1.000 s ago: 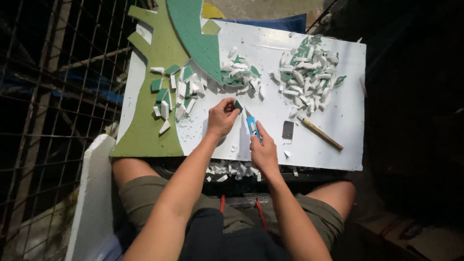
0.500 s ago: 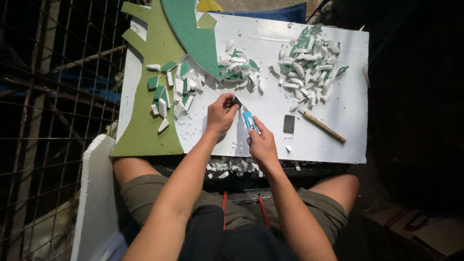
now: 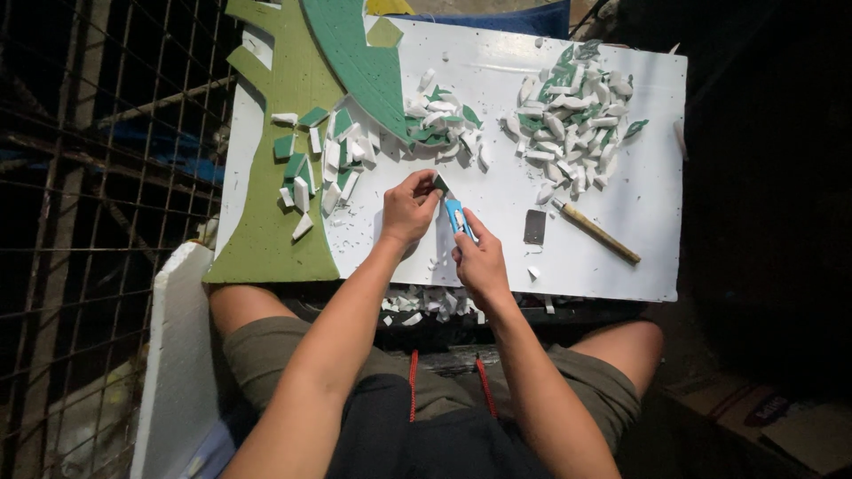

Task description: Cutting small pieces of foam from a strip using a utility knife

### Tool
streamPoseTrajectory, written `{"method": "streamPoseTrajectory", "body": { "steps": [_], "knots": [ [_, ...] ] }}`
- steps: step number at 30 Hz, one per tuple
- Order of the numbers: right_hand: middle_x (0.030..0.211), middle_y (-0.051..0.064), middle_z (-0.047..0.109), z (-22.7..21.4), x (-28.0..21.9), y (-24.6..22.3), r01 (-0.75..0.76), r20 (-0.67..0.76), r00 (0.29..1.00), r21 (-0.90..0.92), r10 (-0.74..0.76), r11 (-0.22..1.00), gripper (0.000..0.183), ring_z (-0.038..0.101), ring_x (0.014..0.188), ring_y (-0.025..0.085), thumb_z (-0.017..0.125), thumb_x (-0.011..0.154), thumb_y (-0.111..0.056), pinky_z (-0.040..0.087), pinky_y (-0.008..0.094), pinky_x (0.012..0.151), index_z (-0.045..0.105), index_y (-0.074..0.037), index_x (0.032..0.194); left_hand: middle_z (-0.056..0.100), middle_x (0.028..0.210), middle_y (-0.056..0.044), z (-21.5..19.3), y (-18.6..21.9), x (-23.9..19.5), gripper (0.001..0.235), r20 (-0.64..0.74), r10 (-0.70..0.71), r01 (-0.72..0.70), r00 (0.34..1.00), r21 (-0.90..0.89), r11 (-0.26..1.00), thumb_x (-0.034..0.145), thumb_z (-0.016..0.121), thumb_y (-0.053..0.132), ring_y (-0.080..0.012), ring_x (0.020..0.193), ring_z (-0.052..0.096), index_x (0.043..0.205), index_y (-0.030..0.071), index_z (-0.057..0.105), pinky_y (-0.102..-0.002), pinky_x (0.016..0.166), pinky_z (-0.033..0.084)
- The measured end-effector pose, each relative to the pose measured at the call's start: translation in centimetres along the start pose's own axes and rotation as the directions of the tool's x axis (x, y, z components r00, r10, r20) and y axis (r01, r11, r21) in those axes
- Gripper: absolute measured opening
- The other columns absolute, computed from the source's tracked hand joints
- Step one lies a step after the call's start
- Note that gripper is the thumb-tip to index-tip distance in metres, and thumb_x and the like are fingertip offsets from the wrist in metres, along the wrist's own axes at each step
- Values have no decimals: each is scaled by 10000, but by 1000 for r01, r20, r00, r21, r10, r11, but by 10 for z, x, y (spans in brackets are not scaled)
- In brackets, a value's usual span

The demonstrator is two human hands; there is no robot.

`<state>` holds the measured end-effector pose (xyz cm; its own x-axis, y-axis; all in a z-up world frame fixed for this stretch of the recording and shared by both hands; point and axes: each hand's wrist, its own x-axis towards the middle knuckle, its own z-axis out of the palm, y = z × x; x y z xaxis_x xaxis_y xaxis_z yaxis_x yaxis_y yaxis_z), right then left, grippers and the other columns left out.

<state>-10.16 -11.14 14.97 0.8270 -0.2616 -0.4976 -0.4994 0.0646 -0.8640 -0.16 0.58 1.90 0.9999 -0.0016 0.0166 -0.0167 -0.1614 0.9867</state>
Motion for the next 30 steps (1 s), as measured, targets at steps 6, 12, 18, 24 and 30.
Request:
{"method": "streamPoseTrajectory", "body": {
  "steps": [6,12,18,24,30],
  "knots": [
    [567,89,506,-4,11,15,-9,10,1000,33,8,999,526,430,430,138,541,941,-109,334,270,395,535,-70,1465,767,1019,-203,0,1,0,345,2,-23,23,1000,-38,999,836,788,52,-331,938,744,1176,77,734,-386,786,656],
    [564,99,584,-24,5,46,-24,-121,993,-108,11,994,492,493,453,133,714,867,-190,371,279,384,648,-68,1339,761,1017,-229,-1,0,-1,370,8,-54,55,998,-89,995,838,796,80,-341,942,750,1203,68,735,-389,790,659],
    [737,111,687,-21,53,68,211,-211,953,-57,-218,976,338,535,418,113,836,835,-182,430,217,360,673,-61,1106,791,943,-112,-4,-2,-1,396,65,-44,39,997,74,996,817,796,213,-225,830,774,1207,154,760,-348,767,660],
    [991,188,744,-2,99,52,291,-66,956,110,-286,950,331,601,406,168,790,862,-69,506,267,366,584,-15,1116,796,891,-66,-1,-14,3,407,63,5,-13,998,127,992,794,800,242,-197,792,773,1194,175,773,-348,737,641],
    [924,171,737,0,116,72,256,-98,965,171,-242,952,346,606,413,172,800,836,-25,497,273,344,590,-29,1112,788,828,-47,-1,-16,3,366,87,65,-78,994,157,985,782,784,230,-197,740,763,1147,202,794,-323,699,614]
  ]
}}
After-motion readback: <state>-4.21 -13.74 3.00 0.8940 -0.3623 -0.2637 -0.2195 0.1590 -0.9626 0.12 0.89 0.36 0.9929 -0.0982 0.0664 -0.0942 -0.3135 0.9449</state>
